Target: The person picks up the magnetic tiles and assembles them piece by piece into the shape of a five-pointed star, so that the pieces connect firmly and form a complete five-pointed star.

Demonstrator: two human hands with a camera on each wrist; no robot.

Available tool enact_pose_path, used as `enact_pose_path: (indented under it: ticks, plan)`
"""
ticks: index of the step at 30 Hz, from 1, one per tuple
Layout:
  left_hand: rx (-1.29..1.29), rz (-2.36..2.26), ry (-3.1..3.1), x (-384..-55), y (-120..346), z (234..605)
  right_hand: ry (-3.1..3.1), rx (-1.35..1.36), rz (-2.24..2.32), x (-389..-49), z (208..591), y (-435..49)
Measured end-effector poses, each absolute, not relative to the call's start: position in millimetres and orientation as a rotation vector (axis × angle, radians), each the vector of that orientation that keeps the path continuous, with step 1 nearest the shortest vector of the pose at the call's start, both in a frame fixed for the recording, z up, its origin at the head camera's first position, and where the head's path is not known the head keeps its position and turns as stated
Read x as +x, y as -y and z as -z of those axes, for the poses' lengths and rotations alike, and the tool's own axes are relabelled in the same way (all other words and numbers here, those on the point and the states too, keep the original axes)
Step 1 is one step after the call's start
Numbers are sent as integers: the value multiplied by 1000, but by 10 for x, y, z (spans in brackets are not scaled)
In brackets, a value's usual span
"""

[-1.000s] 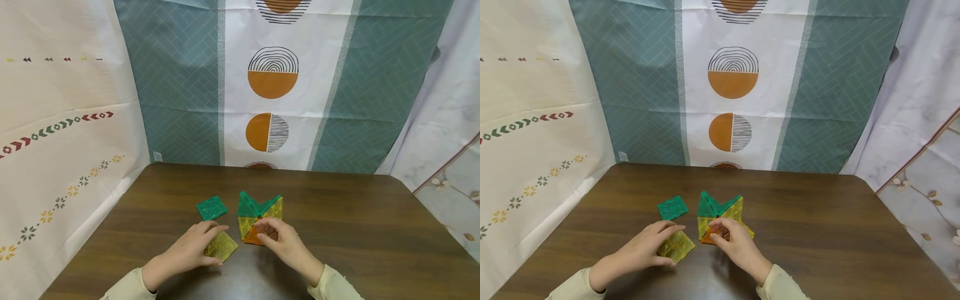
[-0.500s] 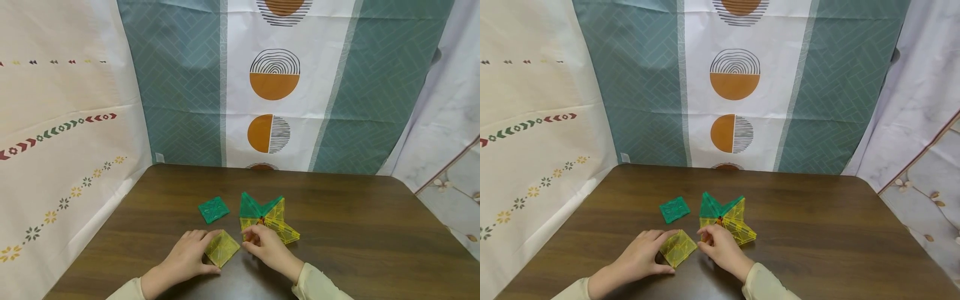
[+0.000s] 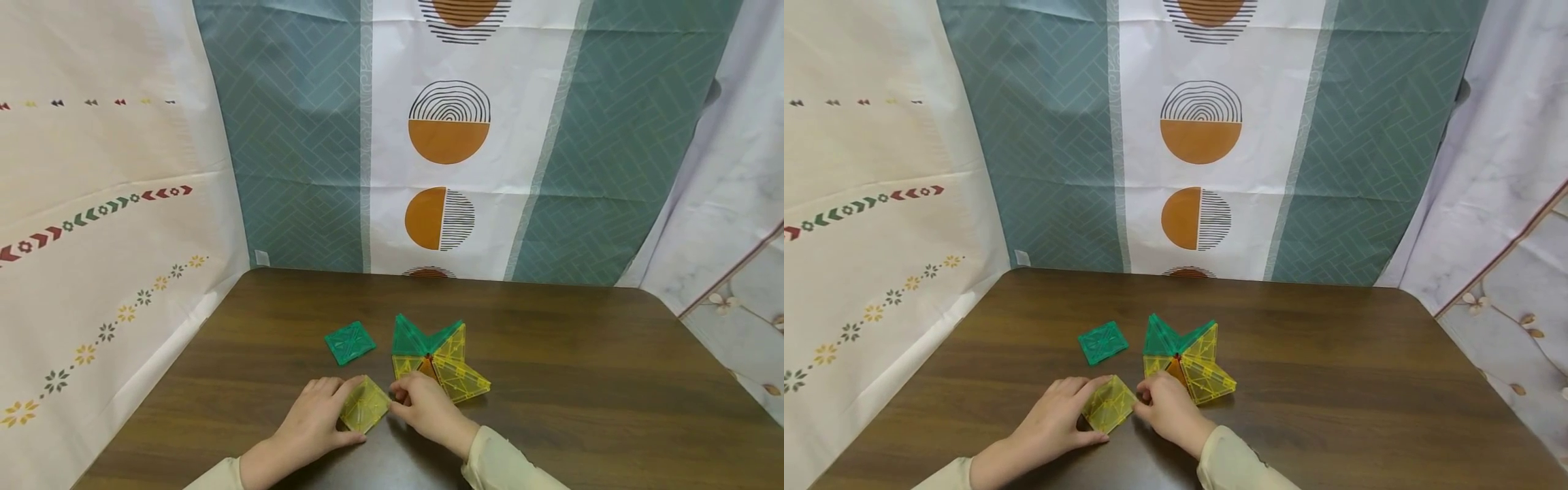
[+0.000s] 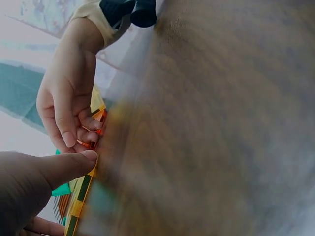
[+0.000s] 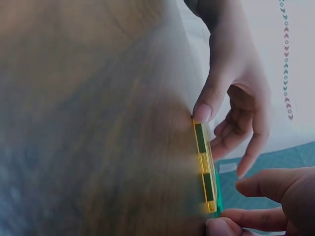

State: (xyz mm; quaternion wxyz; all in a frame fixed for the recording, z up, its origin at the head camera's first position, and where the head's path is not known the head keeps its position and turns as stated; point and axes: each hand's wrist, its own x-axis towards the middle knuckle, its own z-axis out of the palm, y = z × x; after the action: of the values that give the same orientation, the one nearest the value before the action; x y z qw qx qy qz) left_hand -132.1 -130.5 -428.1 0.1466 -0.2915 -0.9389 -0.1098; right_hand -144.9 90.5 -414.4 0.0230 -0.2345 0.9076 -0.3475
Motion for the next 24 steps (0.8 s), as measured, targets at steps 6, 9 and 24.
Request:
enact_pose_path:
  ticks: [6, 9, 24]
  plan:
    - [-858, 399, 2693, -1309, 1289, 4287, -2799, -769, 1044, -1443, 4150, -874]
    - [-865, 439, 2693, -1303, 1282, 4291, -2795, -768, 1051, -1437, 4148, -878]
    - [-1043, 474, 2375, -1319, 1278, 4353, -2680, -662, 1150, -1372, 4101, -995]
